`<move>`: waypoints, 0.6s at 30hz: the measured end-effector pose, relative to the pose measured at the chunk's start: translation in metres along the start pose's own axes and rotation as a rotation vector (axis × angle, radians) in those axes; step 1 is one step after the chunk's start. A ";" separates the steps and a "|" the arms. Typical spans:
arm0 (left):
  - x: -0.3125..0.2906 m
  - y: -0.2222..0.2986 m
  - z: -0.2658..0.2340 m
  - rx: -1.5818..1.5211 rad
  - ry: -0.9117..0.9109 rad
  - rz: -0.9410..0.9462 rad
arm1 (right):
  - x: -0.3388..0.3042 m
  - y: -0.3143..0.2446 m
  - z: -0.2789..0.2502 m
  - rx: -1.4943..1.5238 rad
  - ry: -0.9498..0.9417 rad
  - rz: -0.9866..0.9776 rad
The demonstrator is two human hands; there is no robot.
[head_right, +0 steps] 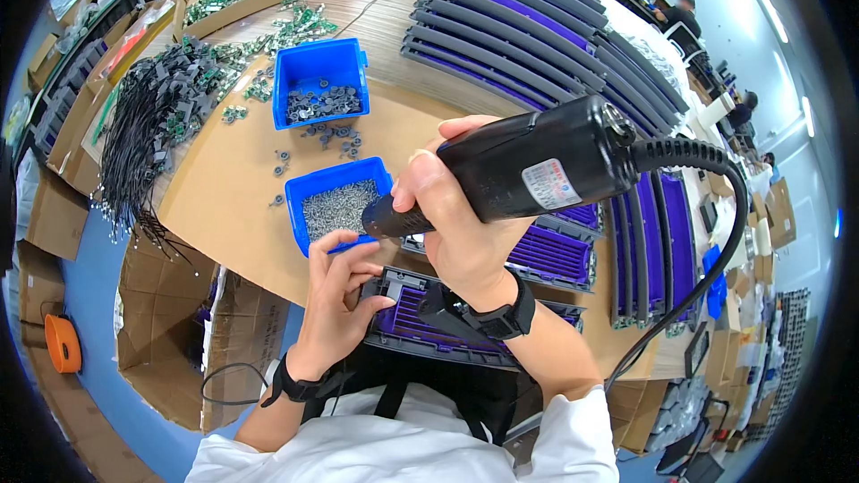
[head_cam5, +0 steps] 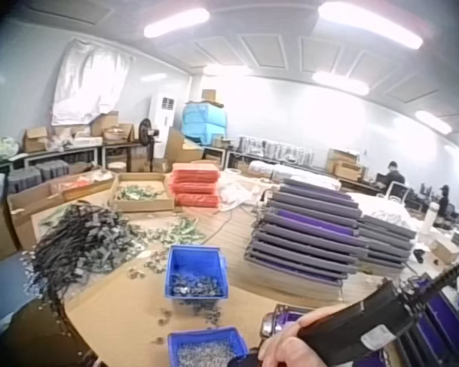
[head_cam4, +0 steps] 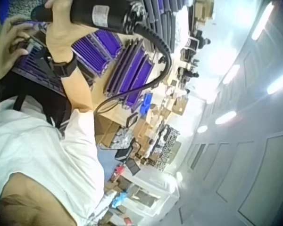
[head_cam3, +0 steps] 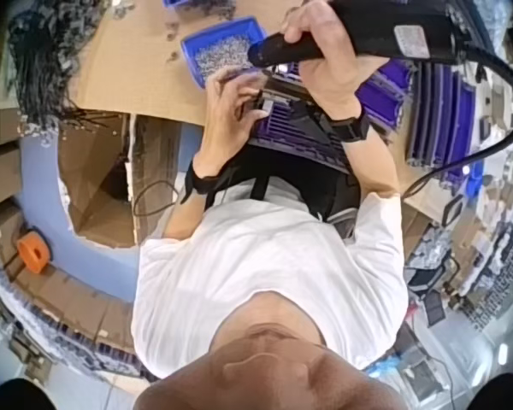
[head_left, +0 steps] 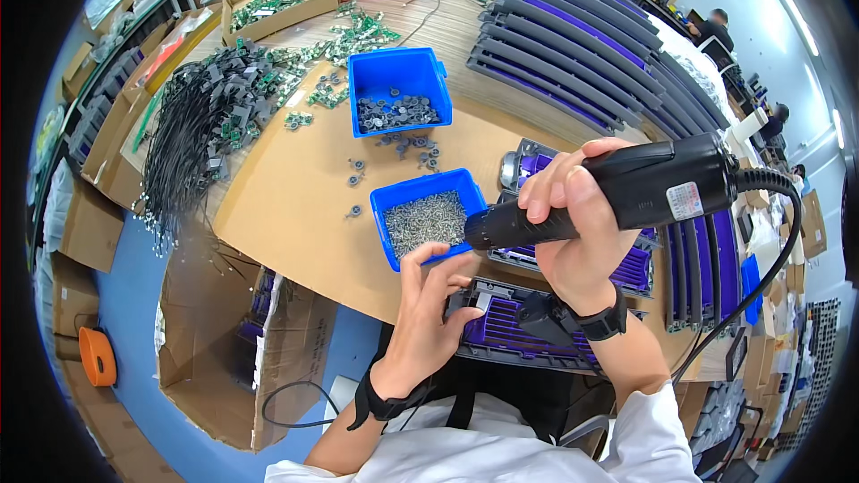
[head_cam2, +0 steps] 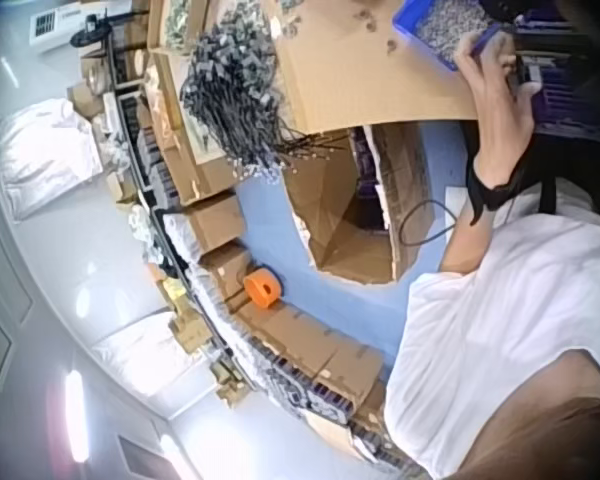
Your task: The person uses a handheld electric screwdriver to fasten screws into a purple plastic electronic component. They repeatedly pick up screws from a blue bin, position them on the component, and drive them in. The person works on a single unit for the duration of the clip, moving the tool between different screw holes.
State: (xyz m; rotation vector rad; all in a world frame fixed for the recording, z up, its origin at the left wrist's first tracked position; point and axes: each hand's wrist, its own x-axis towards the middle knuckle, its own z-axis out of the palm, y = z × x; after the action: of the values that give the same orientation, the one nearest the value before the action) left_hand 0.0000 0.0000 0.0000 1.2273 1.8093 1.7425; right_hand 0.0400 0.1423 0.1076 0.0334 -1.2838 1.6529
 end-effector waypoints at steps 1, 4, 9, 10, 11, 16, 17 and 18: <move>0.001 0.003 0.000 -0.010 0.006 -0.019 | 0.000 -0.002 0.003 0.031 0.016 0.016; 0.005 0.008 0.000 -0.025 -0.012 -0.052 | 0.000 -0.003 0.001 0.034 0.011 0.031; 0.005 0.005 0.004 -0.057 -0.003 -0.047 | 0.000 -0.003 -0.001 0.017 -0.007 0.018; 0.004 0.005 0.003 -0.050 0.000 -0.052 | 0.001 -0.003 -0.001 0.016 -0.012 0.014; 0.004 0.005 0.003 -0.044 0.002 -0.056 | 0.001 -0.003 -0.001 0.016 -0.017 0.009; 0.006 0.008 0.001 -0.042 0.006 -0.051 | 0.001 -0.004 0.001 0.043 -0.010 0.016; 0.006 0.008 0.001 -0.044 0.004 -0.050 | 0.000 -0.004 0.001 0.040 -0.013 0.016; 0.006 0.007 0.001 -0.043 0.000 -0.041 | 0.000 -0.004 0.001 0.047 -0.017 0.017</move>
State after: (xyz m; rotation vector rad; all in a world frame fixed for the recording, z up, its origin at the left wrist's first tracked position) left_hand -0.0005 0.0045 0.0083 1.1649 1.7750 1.7501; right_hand 0.0419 0.1416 0.1107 0.0649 -1.2610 1.6999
